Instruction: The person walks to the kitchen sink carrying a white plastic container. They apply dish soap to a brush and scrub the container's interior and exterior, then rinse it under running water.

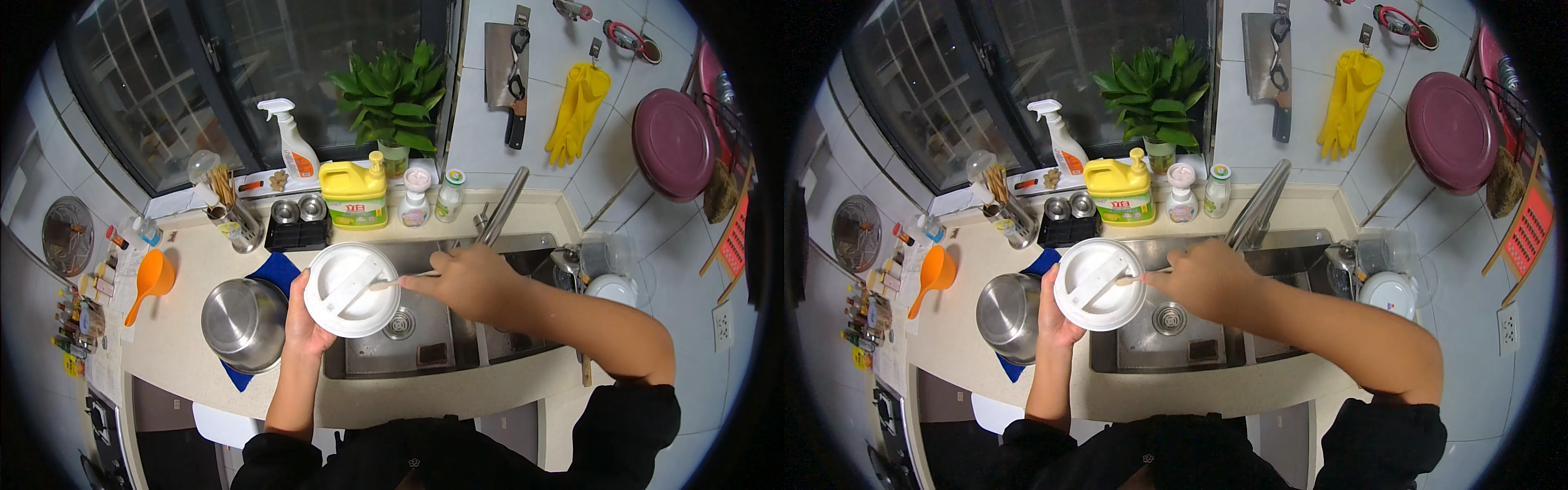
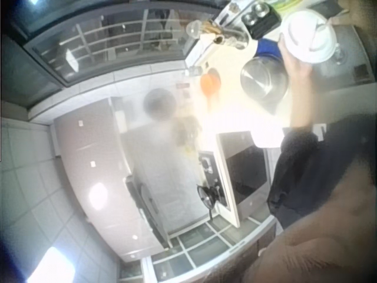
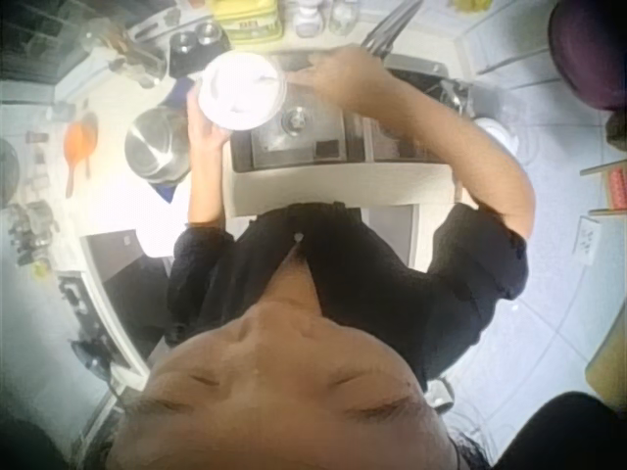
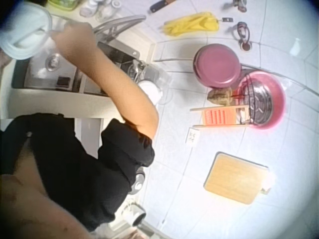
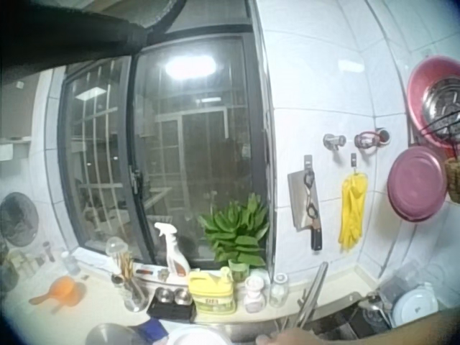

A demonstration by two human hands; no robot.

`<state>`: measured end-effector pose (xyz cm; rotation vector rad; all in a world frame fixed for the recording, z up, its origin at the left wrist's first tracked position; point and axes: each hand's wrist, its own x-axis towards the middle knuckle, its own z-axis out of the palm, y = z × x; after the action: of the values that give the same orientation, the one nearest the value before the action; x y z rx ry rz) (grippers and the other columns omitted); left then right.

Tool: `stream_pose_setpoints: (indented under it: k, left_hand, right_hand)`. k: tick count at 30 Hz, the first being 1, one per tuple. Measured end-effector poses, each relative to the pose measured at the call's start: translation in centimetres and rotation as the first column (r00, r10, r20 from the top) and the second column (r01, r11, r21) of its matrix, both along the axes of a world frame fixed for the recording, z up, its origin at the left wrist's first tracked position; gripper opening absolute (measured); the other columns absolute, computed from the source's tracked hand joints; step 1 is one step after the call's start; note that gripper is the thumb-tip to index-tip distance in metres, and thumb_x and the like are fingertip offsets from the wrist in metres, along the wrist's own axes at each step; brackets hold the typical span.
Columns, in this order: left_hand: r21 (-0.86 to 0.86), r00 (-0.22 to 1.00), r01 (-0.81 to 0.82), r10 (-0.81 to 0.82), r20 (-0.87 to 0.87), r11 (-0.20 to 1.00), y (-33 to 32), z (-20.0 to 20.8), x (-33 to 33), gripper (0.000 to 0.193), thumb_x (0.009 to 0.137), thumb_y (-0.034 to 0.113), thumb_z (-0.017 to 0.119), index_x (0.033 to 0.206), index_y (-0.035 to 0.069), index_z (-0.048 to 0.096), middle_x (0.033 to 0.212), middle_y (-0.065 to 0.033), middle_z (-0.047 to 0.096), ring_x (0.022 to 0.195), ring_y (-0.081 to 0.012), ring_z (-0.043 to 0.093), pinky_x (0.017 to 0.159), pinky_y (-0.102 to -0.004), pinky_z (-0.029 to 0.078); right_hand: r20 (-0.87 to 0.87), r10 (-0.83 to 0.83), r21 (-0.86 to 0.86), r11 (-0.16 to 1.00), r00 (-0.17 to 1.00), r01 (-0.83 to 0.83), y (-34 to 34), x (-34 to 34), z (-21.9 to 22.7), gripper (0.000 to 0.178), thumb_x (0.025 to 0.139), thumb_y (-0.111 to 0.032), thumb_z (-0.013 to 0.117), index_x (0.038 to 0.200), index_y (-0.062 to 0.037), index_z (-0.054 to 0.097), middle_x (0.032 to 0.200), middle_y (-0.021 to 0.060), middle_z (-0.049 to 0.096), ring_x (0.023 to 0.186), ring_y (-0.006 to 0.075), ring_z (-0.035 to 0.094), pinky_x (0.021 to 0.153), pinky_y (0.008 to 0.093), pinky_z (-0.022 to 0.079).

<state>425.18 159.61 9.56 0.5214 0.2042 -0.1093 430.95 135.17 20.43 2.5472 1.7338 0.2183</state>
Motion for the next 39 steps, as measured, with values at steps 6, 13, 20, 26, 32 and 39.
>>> stream_pose_setpoints:
  k: [6,13,20,26,32,39]
  left_hand:
    - [0.042,0.994,0.107,-0.106,-0.029,0.993,0.8,0.5,-0.5,0.049,0.087,0.039,0.044,0.120,0.002,0.047,0.114,-0.0155,0.055,0.100,-0.0282,0.058,0.085,-0.0427,0.049]
    - [0.108,0.995,0.099,-0.098,-0.019,0.989,0.4,1.5,-1.1,0.048,0.088,0.036,0.043,0.120,0.000,0.045,0.112,-0.0161,0.056,0.097,-0.0260,0.059,0.081,-0.0382,0.052]
    - [0.126,0.998,-0.006,-0.002,0.060,0.992,0.9,1.4,-1.8,0.052,0.089,0.038,0.040,0.125,0.000,0.041,0.117,-0.0180,0.052,0.103,-0.0287,0.056,0.087,-0.0405,0.048]
    - [0.039,0.986,-0.108,0.102,0.130,0.993,-0.1,0.7,-1.6,0.056,0.087,0.042,0.042,0.124,0.000,0.042,0.118,-0.0185,0.052,0.105,-0.0302,0.055,0.089,-0.0432,0.046]
    - [0.098,0.964,-0.232,0.215,0.159,0.968,-0.7,0.7,-2.0,0.056,0.087,0.042,0.042,0.124,0.000,0.042,0.119,-0.0177,0.052,0.105,-0.0290,0.054,0.091,-0.0408,0.044]
    - [0.321,0.950,-0.269,0.196,0.242,0.908,-1.0,-1.3,-1.8,0.058,0.086,0.041,0.045,0.125,-0.002,0.040,0.120,-0.0163,0.050,0.106,-0.0265,0.053,0.092,-0.0374,0.042]
  right_hand:
    - [0.036,0.065,0.017,0.998,0.997,-0.065,-1.0,0.1,0.5,0.045,0.075,-0.006,0.052,0.118,-0.0194,0.055,0.069,0.0065,0.049,0.053,0.0201,0.053,0.043,0.0318,0.043]
    - [-0.070,0.085,-0.012,0.996,0.994,-0.086,-1.0,-1.0,0.9,0.034,0.078,-0.008,0.051,0.111,-0.0156,0.058,0.068,0.0077,0.052,0.054,0.0213,0.055,0.047,0.0333,0.044]
    - [-0.267,-0.067,0.176,0.977,0.961,0.117,-1.1,-1.5,0.4,0.047,0.075,-0.002,0.051,0.120,-0.0143,0.052,0.068,0.0091,0.052,0.054,0.0248,0.055,0.051,0.0369,0.044]
    - [-0.451,-0.138,0.330,0.892,0.882,0.308,1.5,-5.8,-5.8,0.056,0.077,-0.004,0.049,0.130,-0.0201,0.041,0.070,0.0114,0.053,0.059,0.0285,0.056,0.055,0.0396,0.047]
    - [-0.502,-0.184,0.341,0.856,0.845,0.389,1.9,-6.0,-7.6,0.058,0.078,-0.006,0.048,0.132,-0.0245,0.039,0.071,0.0109,0.053,0.059,0.0287,0.056,0.054,0.0409,0.047]
    - [-0.475,-0.200,0.296,0.881,0.857,0.370,2.0,-5.8,-6.5,0.057,0.077,-0.005,0.048,0.131,-0.0213,0.041,0.074,0.0119,0.055,0.059,0.0292,0.056,0.058,0.0392,0.048]
